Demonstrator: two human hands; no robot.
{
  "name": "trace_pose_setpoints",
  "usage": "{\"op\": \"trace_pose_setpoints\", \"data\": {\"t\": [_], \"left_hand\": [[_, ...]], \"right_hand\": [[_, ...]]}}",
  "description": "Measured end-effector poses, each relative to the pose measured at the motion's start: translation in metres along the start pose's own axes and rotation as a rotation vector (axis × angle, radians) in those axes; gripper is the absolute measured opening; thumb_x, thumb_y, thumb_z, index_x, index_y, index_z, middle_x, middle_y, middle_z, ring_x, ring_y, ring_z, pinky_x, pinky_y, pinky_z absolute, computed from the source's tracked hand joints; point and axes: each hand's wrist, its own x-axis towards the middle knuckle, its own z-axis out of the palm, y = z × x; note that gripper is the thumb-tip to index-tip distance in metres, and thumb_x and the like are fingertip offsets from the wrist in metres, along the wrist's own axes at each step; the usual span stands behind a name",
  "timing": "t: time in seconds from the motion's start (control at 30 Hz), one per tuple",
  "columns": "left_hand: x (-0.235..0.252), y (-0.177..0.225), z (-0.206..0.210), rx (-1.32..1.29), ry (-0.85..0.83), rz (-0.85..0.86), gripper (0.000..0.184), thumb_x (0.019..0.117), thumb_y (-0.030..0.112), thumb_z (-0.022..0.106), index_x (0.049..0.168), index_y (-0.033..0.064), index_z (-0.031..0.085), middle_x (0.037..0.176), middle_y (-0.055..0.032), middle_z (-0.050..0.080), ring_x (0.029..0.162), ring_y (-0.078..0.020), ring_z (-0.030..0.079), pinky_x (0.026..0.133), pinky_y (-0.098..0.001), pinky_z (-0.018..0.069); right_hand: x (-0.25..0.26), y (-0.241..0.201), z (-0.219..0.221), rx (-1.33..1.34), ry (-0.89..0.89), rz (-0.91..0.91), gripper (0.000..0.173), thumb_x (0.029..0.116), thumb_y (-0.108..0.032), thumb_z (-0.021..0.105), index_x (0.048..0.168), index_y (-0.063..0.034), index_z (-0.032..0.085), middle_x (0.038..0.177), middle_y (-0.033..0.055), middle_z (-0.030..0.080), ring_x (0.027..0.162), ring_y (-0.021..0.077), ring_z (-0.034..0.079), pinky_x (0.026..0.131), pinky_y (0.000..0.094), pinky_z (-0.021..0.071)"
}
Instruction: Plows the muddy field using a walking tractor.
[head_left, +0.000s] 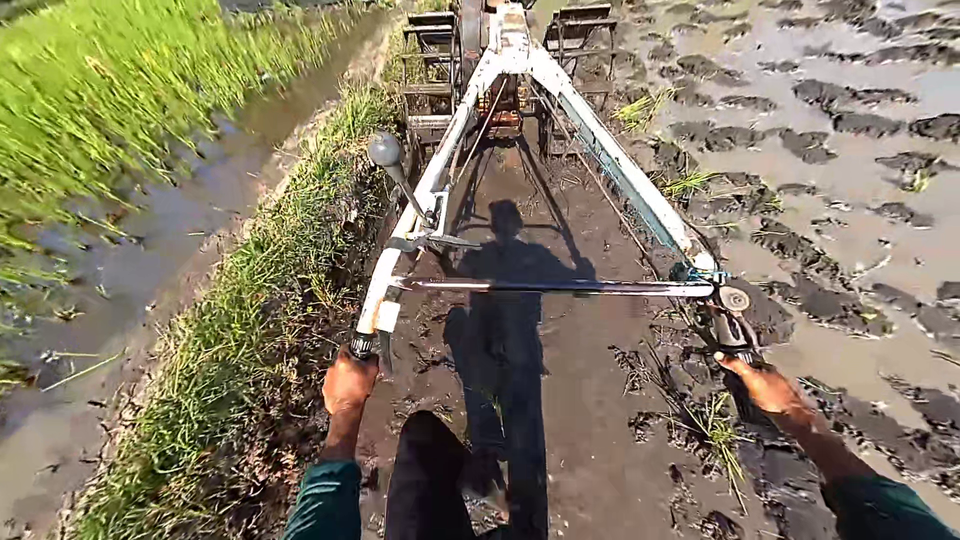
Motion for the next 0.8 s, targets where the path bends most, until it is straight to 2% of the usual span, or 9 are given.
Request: {"op": "trace_pose_setpoints", "data": {"t": [0.07,0.13,0.17,0.27,0.37,0.5,0.63,0.7,0.8], "left_hand": [[0.057,-0.001,-0.021,0.023,0.054,-0.02,0.063,0.0954,0.04,0.068,0.145,0.0034,0.052,0.129,-0.0309,0.063,0.121,-0.0484,0.061,0.097,-0.0666,0.0484],[0.126,-0.011,-0.043,0.042,0.063,0.019,0.064,0.0961,0.039,0.068,0.144,0.0004,0.052,0.133,-0.0336,0.06,0.125,-0.0505,0.058,0.1,-0.0685,0.0458],[0.158,-0.013,-0.049,0.037,0.059,0.064,0.063,0.0957,0.036,0.069,0.142,-0.0032,0.052,0.132,-0.0355,0.059,0.125,-0.0518,0.058,0.102,-0.069,0.0447],[0.212,0.014,-0.04,0.02,0.06,0.206,0.057,0.0945,0.031,0.07,0.133,-0.009,0.057,0.123,-0.0373,0.063,0.12,-0.0534,0.06,0.101,-0.0696,0.0436],[0.225,0.067,-0.023,0.021,0.05,0.204,0.057,0.0954,0.032,0.069,0.133,-0.0093,0.057,0.121,-0.0374,0.063,0.119,-0.0537,0.06,0.101,-0.0691,0.0434],[0.275,0.141,-0.021,-0.029,0.067,0.242,0.057,0.0947,0.027,0.07,0.135,-0.0104,0.055,0.121,-0.0386,0.062,0.118,-0.0548,0.06,0.102,-0.0698,0.0419],[0.324,0.205,-0.008,-0.058,0.071,0.237,0.059,0.0923,0.024,0.072,0.134,-0.014,0.053,0.119,-0.0418,0.061,0.115,-0.0581,0.059,0.1,-0.072,0.0408],[0.352,0.237,-0.004,-0.076,0.096,0.22,0.062,0.0907,0.024,0.072,0.134,-0.0158,0.053,0.119,-0.0437,0.06,0.114,-0.0596,0.059,0.1,-0.0726,0.0406],[0.387,0.306,-0.012,-0.099,0.066,0.158,0.062,0.0916,0.024,0.072,0.135,-0.0155,0.053,0.121,-0.0421,0.061,0.116,-0.0566,0.059,0.103,-0.0685,0.0412]], "right_hand": [[-0.014,-0.045,0.026,0.071,-0.131,-0.015,0.049,0.1062,-0.032,0.052,0.134,0.0077,0.055,0.124,0.0271,0.062,0.11,0.032,0.061,0.098,0.0518,0.0461],[-0.019,-0.079,0.07,0.262,-0.307,-0.019,0.039,0.1037,-0.026,0.048,0.132,0.0001,0.053,0.104,0.0098,0.066,0.087,0.0145,0.065,0.078,0.0343,0.0554],[-0.013,-0.093,0.091,0.379,-0.385,0.001,0.038,0.1024,-0.022,0.049,0.134,-0.0001,0.05,0.103,0.0079,0.064,0.085,0.0133,0.064,0.077,0.0331,0.0553],[0.033,-0.109,0.116,0.444,-0.326,0.05,0.04,0.1,-0.024,0.054,0.132,-0.0003,0.052,0.106,0.0083,0.065,0.087,0.0137,0.063,0.078,0.0335,0.0545],[0.095,-0.126,0.097,0.322,-0.218,0.037,0.041,0.1064,-0.024,0.046,0.135,0.0043,0.052,0.117,0.0158,0.065,0.097,0.0182,0.065,0.085,0.0379,0.0552],[0.167,-0.183,0.088,0.385,-0.191,0.051,0.037,0.1062,-0.017,0.04,0.135,0.0048,0.049,0.115,0.0136,0.065,0.097,0.0156,0.066,0.082,0.0338,0.0565],[0.237,-0.226,0.085,0.383,-0.185,0.092,0.047,0.0988,-0.024,0.049,0.138,0.0025,0.047,0.115,0.0084,0.064,0.097,0.0095,0.063,0.084,0.0288,0.0545],[0.272,-0.255,0.085,0.411,-0.203,0.119,0.072,0.081,-0.034,0.061,0.142,-0.0016,0.043,0.118,0.0048,0.064,0.1,0.0075,0.063,0.085,0.0275,0.0555],[0.323,-0.311,0.08,0.451,-0.198,0.081,0.083,0.0742,-0.035,0.068,0.143,0.001,0.038,0.118,0.0034,0.063,0.101,0.0053,0.064,0.086,0.0261,0.0563]]}}
